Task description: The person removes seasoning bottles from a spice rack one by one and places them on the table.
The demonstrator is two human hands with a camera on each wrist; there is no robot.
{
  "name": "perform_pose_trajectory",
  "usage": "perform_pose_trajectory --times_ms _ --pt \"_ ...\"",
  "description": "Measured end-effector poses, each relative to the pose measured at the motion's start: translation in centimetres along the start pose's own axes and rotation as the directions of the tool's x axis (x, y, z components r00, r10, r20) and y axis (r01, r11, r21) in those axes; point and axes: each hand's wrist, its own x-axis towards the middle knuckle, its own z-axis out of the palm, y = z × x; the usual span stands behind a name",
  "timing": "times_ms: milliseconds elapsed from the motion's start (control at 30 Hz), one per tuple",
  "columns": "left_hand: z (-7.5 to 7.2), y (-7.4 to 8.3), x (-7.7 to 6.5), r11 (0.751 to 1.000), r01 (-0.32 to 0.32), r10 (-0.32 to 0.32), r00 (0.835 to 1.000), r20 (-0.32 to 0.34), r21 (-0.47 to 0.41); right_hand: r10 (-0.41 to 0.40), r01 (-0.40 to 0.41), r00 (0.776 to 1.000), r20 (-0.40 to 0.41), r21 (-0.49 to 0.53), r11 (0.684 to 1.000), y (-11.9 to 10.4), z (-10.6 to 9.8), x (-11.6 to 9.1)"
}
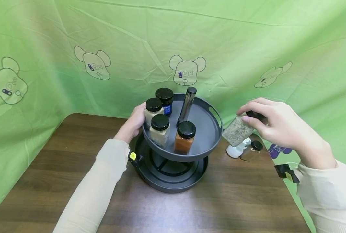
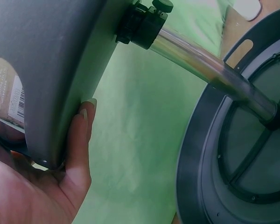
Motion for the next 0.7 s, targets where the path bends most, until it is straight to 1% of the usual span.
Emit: perform_pose_trajectory --times_ms 233,400,533,700 --pt "-0.1 0.0 -0.1 1.0 -0.001 0.001 1.0 -0.002 -0.003 0.03 -0.03 1.0 0.002 0.0 1.0 0.5 0.0 0.0" --pt "0.0 0.0 -0.1 1.0 0.002 -0.002 1.0 0.0 -0.007 0.101 -0.1 0.994 0.032 -0.022 0.995 0.9 -0.1 -0.1" --pt "0.0 0.0 0.0 1.0 0.008 -0.008 1.0 -0.001 -0.004 0.143 -0.142 0.989 0.033 -0.028 0.989 1.3 -0.1 -0.2" --pt "0.0 -0.1 0.0 1.0 0.008 -0.008 1.0 -0.003 0.0 0.144 -0.142 0.989 0.025 -0.053 0.988 1.7 0.2 -0.1"
